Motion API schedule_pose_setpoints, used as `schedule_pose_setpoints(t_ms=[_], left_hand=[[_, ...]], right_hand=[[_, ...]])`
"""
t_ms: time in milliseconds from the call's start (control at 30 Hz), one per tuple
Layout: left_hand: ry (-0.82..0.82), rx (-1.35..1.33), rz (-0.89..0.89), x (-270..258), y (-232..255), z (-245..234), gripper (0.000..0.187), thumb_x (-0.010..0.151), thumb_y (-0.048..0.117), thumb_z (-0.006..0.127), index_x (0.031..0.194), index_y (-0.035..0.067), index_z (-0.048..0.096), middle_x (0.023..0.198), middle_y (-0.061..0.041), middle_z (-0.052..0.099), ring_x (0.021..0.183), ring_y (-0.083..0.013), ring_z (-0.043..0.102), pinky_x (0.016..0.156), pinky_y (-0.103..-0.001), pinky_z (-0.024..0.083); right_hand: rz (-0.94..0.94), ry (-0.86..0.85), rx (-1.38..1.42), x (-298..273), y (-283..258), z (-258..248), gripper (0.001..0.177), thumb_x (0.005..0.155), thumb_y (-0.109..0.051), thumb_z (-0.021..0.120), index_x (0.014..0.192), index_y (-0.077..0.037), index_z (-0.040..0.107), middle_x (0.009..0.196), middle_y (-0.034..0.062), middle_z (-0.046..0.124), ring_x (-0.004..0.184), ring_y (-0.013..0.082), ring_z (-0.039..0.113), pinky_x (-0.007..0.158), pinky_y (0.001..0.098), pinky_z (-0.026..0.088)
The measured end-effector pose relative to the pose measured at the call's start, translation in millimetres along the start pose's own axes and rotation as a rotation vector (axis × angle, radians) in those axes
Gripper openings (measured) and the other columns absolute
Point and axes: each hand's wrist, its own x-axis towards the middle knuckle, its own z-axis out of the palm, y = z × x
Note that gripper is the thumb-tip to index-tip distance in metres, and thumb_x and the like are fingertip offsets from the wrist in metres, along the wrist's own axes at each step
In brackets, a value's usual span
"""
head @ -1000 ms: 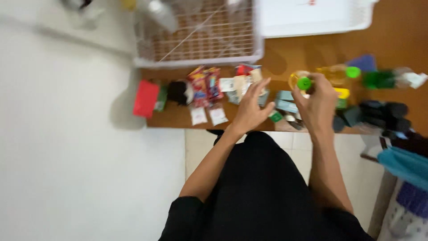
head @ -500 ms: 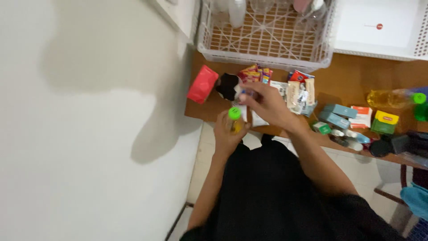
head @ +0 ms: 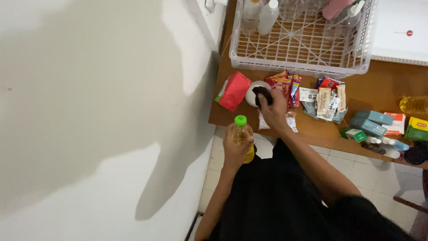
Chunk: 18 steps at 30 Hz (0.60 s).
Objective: The person wipes various laundry-related items with a black cloth and places them into a white plastic basket. They handle bottles of liquid detergent, a green pump bottle, a red and green packet, a white tub, and small blue boxes, cleaning each before stacking them in the basket.
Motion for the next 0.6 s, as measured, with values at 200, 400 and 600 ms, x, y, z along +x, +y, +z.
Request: schedule_pose_setpoints(t_ms=[200, 400, 600], left_hand=[[-0.211, 0.144, 0.075, 25, 4, 17, 0.066, 0.094, 0.051, 0.07, 0.131, 0.0, 0.052, 0.113, -0.012, 0.067, 0.108, -0.0198, 0.066, 0.093, -0.037, 0.054], [-0.249, -0.03, 0.18, 25, -1, 58, 0.053, 0.111, 0.038, 0.052, 0.145, -0.003, 0.051, 0.135, -0.018, 0.063, 0.125, -0.0247, 0.06, 0.106, -0.039, 0.048], [-0.273, -0.322, 0.009, 28, 6, 99, 0.06, 0.113, 0.045, 0.027, 0.143, -0.001, 0.05, 0.131, -0.013, 0.063, 0.118, -0.0185, 0.061, 0.1, -0.033, 0.053]], right_hand=[[-0.177, -0.198, 0.439, 0, -141, -110, 0.042, 0.095, 0.006, 0.06, 0.137, 0.002, 0.055, 0.133, 0.0202, 0.067, 0.126, 0.0317, 0.065, 0.106, 0.0389, 0.05], [-0.216, 0.005, 0.503, -11, -131, -130, 0.035, 0.097, 0.012, 0.057, 0.131, 0.005, 0.058, 0.127, 0.0217, 0.07, 0.131, 0.0345, 0.066, 0.121, 0.0418, 0.047], [-0.444, 0.093, 0.196, -9, -128, -171, 0.036, 0.088, 0.015, 0.052, 0.124, 0.011, 0.056, 0.141, 0.0314, 0.058, 0.14, 0.0456, 0.053, 0.119, 0.0466, 0.045]])
